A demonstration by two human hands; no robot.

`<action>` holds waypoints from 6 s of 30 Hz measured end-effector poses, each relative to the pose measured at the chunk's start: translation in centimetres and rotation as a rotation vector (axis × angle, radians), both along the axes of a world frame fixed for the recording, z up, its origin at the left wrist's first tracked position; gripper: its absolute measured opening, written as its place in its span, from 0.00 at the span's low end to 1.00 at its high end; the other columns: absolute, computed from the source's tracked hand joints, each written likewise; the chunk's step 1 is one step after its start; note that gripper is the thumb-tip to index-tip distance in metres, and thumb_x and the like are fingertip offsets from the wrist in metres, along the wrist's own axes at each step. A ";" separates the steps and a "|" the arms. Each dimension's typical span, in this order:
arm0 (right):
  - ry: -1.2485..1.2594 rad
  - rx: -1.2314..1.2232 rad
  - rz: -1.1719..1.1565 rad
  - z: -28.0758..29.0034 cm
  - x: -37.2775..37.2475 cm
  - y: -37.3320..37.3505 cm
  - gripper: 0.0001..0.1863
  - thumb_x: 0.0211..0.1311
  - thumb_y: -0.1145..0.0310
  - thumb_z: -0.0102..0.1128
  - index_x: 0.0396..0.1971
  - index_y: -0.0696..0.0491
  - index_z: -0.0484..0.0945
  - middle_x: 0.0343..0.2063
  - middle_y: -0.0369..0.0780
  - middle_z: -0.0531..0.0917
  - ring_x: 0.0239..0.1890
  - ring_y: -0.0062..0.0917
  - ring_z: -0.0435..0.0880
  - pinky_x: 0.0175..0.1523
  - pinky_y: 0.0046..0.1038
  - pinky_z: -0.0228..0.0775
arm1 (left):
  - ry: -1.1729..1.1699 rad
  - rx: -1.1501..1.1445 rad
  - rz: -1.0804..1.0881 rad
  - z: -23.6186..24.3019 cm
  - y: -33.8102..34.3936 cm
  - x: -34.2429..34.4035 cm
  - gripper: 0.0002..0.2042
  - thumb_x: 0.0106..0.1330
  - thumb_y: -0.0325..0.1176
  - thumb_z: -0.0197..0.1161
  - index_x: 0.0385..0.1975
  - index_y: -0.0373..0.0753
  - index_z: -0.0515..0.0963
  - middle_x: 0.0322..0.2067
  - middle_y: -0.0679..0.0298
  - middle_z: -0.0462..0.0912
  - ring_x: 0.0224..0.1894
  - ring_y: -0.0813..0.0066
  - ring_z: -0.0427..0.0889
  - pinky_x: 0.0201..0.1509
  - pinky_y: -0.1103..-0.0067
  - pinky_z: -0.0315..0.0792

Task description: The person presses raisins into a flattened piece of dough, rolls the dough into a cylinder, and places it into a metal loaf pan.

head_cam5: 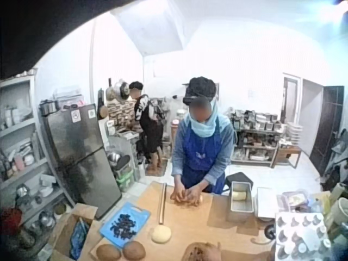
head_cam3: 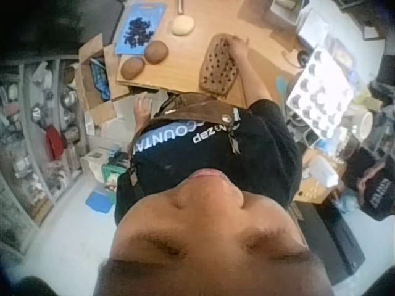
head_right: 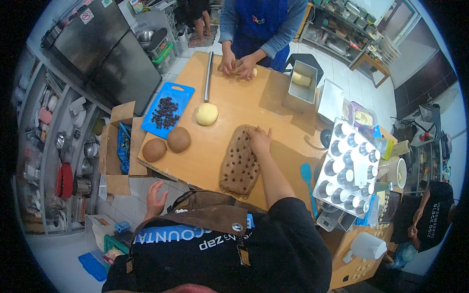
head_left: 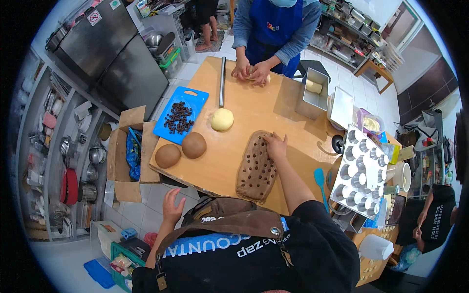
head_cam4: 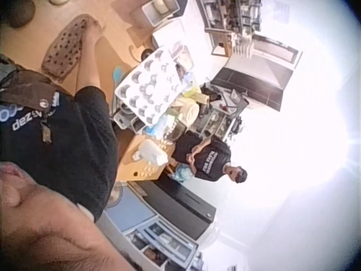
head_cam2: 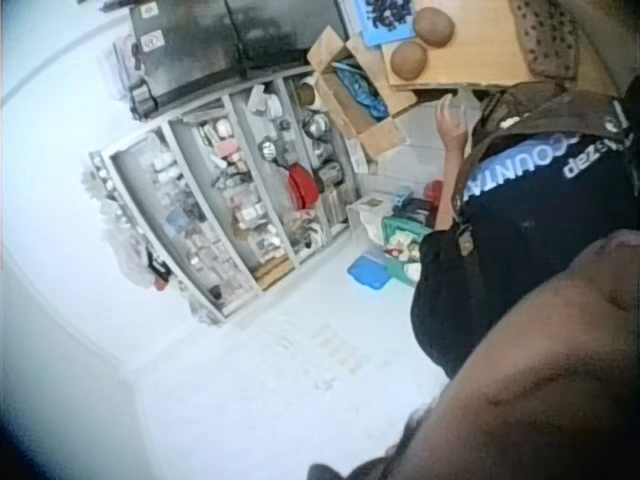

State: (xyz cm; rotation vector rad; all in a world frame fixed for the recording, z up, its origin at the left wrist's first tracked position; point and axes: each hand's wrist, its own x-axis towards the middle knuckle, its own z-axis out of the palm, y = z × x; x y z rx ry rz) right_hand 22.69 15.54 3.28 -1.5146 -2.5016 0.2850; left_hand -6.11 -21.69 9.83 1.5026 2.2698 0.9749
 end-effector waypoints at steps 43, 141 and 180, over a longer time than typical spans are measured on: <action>-0.118 -0.398 0.198 -0.8 3.4 -11.0 0.39 0.64 0.46 0.47 0.69 0.50 0.48 0.71 0.40 0.46 0.73 0.36 0.40 0.73 0.46 0.28 | 0.019 0.013 -0.072 -0.6 -3.4 0.2 0.19 0.54 0.28 0.65 0.48 0.37 0.73 0.47 0.53 0.76 0.50 0.53 0.74 0.55 0.66 0.67; 1.588 -1.234 -0.422 3.5 -6.7 -18.9 0.15 0.68 0.71 0.51 0.52 0.56 0.73 0.42 0.38 0.80 0.39 0.20 0.80 0.46 0.20 0.75 | 0.000 0.174 -1.001 -0.6 18.9 4.9 0.10 0.52 0.31 0.68 0.33 0.39 0.78 0.32 0.59 0.80 0.37 0.61 0.79 0.40 0.72 0.74; 0.108 0.096 0.256 -1.5 4.4 -20.5 0.15 0.54 0.71 0.53 0.43 0.49 0.78 0.39 0.39 0.82 0.47 0.36 0.81 0.51 0.34 0.74 | 0.340 -0.056 -0.931 -7.5 20.8 14.7 0.05 0.51 0.30 0.63 0.29 0.45 0.79 0.29 0.68 0.81 0.42 0.67 0.77 0.47 0.68 0.67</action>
